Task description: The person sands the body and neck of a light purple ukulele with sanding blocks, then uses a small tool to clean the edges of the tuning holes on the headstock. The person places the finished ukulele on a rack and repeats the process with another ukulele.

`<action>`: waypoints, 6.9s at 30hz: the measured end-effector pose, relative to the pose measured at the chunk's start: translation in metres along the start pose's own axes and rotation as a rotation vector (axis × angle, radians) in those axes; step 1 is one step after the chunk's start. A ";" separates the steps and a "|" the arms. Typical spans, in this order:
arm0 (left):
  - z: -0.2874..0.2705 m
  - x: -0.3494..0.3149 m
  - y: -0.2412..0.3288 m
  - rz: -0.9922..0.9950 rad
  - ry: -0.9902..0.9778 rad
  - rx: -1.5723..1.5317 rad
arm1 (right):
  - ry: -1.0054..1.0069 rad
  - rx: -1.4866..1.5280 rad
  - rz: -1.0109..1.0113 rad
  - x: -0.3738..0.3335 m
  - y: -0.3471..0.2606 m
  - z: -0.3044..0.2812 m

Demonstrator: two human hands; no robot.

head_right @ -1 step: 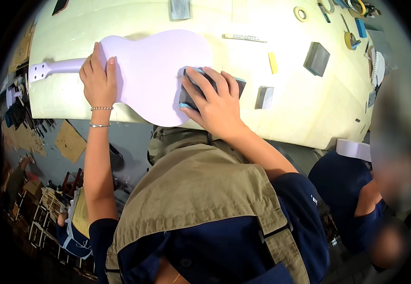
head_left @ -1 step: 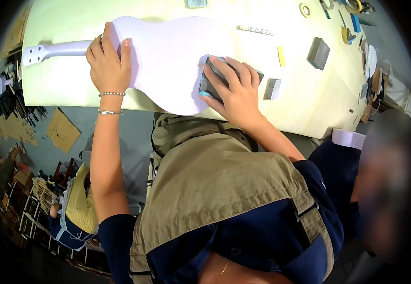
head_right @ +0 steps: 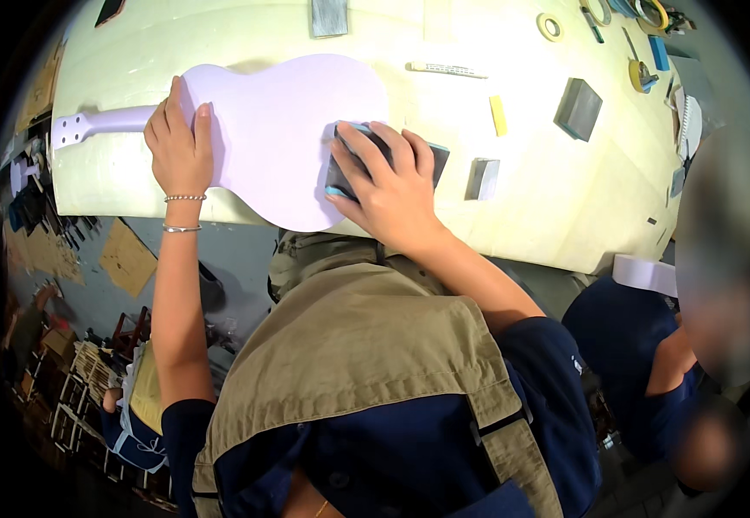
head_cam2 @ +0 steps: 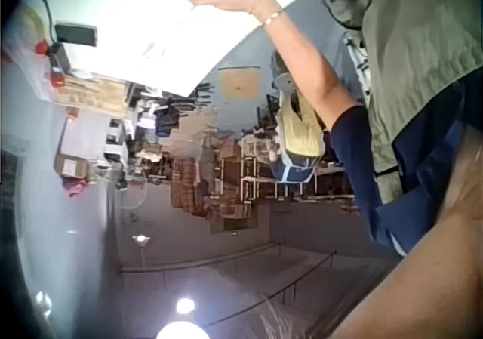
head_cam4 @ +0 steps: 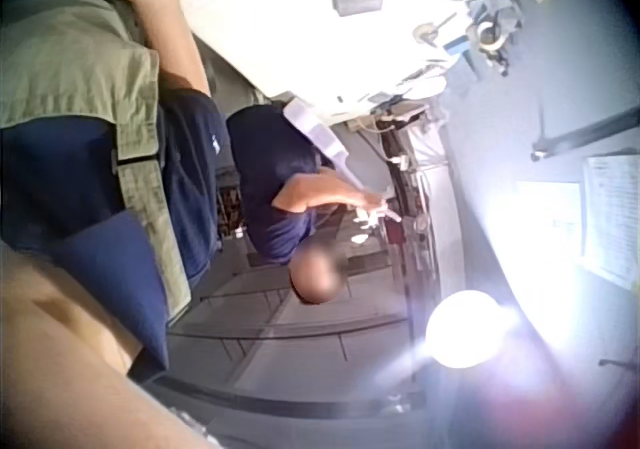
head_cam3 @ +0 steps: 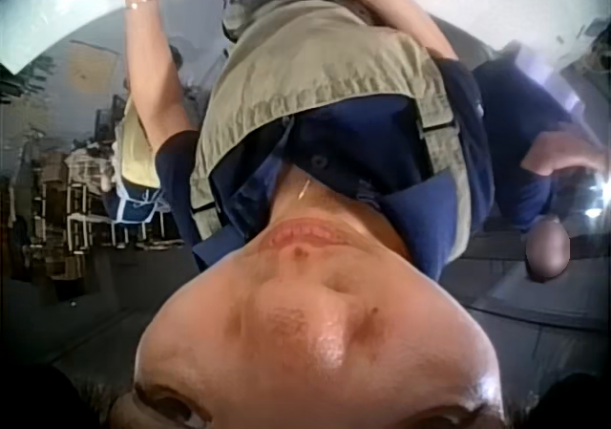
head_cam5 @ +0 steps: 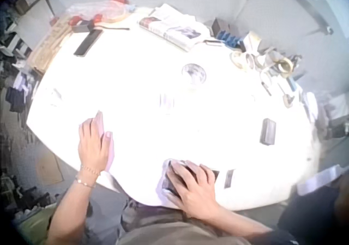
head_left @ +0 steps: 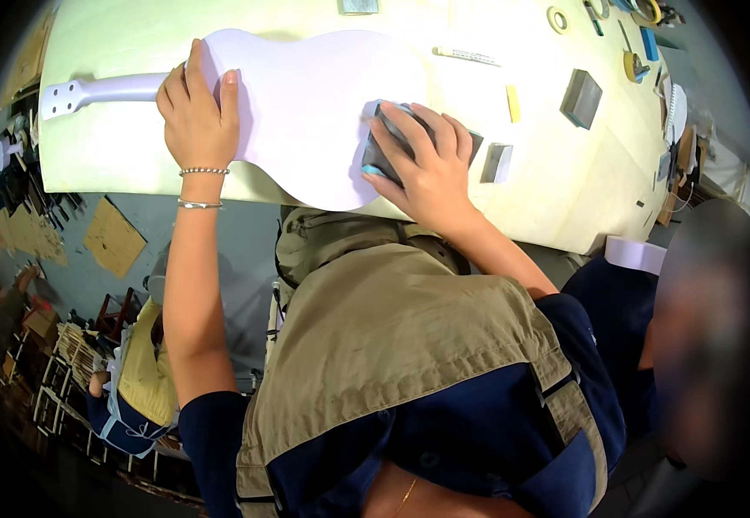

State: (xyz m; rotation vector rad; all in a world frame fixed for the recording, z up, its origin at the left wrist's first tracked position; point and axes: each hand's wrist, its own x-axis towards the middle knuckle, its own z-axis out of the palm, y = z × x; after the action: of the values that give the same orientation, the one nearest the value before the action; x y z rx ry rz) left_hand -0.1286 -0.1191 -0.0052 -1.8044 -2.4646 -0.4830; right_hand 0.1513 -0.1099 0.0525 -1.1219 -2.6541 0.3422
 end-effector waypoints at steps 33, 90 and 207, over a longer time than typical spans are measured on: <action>0.005 -0.004 -0.004 0.009 0.034 0.009 | -0.059 -0.012 -0.108 0.002 0.005 -0.007; -0.066 0.046 -0.051 -0.491 -0.051 -1.821 | 0.471 0.234 0.767 -0.022 0.002 0.070; -0.095 0.133 0.244 0.123 -0.784 -1.483 | 0.555 0.788 0.261 0.065 0.101 -0.128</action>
State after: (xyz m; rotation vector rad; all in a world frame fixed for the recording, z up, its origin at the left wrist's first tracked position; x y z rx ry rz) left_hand 0.0439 0.0433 0.1680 -2.9421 -2.3709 -2.4776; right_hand 0.2141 0.0212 0.1509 -1.0661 -1.6443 0.8767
